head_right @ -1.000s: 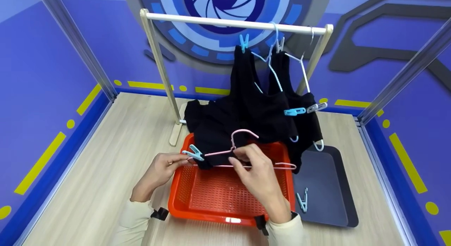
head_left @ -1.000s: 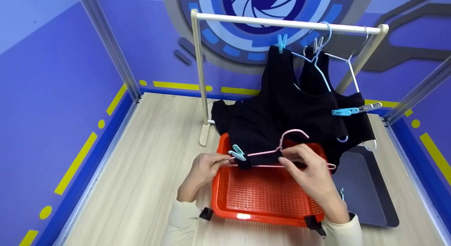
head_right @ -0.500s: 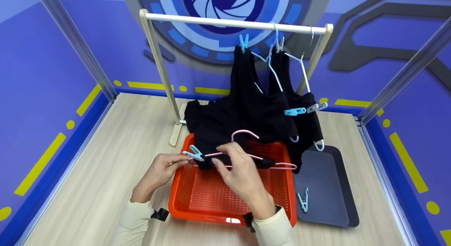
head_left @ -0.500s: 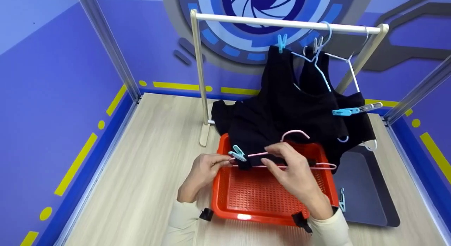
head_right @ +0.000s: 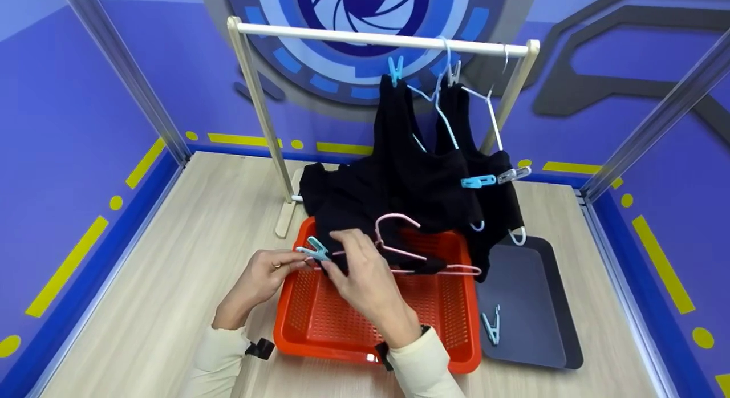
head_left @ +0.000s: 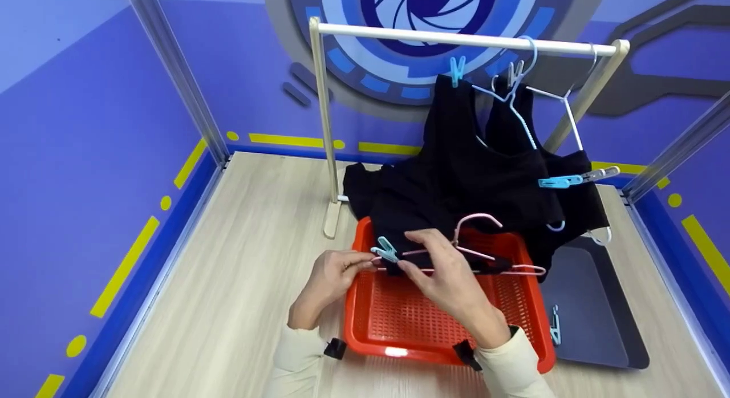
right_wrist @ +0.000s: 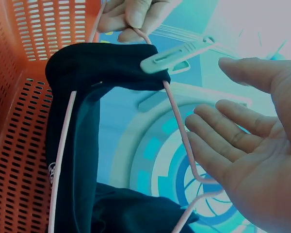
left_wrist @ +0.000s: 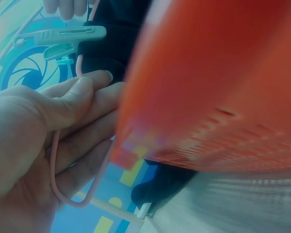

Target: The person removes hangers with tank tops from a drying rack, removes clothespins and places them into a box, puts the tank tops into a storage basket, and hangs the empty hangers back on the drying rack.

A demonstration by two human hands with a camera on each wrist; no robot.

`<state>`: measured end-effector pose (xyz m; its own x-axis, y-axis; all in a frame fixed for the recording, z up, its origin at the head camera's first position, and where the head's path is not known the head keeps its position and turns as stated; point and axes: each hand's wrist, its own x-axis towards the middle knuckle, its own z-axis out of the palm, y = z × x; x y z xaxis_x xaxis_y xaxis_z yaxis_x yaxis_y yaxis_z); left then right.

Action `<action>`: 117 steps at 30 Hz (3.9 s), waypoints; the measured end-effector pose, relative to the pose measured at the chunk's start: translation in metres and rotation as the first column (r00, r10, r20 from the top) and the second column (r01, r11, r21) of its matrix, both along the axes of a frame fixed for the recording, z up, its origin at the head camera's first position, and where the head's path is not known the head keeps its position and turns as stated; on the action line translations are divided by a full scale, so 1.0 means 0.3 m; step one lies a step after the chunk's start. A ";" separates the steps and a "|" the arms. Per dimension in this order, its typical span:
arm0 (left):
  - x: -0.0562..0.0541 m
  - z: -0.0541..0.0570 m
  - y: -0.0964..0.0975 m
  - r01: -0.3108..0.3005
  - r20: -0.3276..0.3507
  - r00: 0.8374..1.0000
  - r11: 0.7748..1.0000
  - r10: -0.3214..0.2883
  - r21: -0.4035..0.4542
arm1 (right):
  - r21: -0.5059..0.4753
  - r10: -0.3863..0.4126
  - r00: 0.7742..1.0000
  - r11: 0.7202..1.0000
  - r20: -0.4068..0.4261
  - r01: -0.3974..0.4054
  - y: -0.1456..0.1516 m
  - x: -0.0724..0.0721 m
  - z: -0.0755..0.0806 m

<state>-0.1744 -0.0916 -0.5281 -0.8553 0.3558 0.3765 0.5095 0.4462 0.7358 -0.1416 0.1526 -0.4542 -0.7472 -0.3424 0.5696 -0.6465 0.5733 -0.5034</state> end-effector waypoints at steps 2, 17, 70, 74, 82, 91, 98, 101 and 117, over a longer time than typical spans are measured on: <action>0.000 0.001 0.000 0.001 0.004 1.000 1.000 -0.001 0.001 | 0.029 -0.003 1.000 1.000 0.030 0.002 -0.013 -0.003 0.002; 0.001 -0.002 -0.001 0.013 0.013 1.000 1.000 -0.013 0.014 | 0.075 0.010 0.980 0.997 0.200 -0.025 -0.079 -0.028 -0.004; -0.001 -0.016 -0.006 0.023 -0.022 1.000 0.999 -0.022 0.023 | -0.211 0.068 0.996 0.976 0.050 -0.056 -0.127 -0.063 -0.079; 0.001 -0.013 -0.006 0.017 -0.025 1.000 1.000 -0.017 0.021 | -0.230 0.074 0.996 0.971 0.048 -0.061 -0.127 -0.063 -0.080; 0.000 -0.014 -0.006 0.018 -0.058 0.998 1.000 -0.017 0.019 | -0.269 0.072 0.996 0.961 0.051 -0.055 -0.125 -0.064 -0.078; 0.000 -0.019 -0.004 0.012 -0.073 0.997 1.000 -0.011 0.015 | -0.327 0.077 0.993 0.944 0.095 -0.041 -0.122 -0.061 -0.082; -0.001 -0.021 -0.003 0.015 -0.091 0.996 1.000 -0.014 0.019 | -0.430 0.119 0.982 0.902 0.145 -0.046 -0.121 -0.058 -0.076; -0.001 -0.022 -0.003 0.019 -0.091 0.996 1.000 -0.016 0.024 | -0.448 0.123 0.982 0.893 0.145 -0.045 -0.120 -0.059 -0.077; 0.004 -0.006 -0.001 0.006 -0.026 1.000 1.000 -0.006 0.011 | -0.532 0.121 0.977 0.847 0.174 -0.010 -0.120 -0.058 -0.069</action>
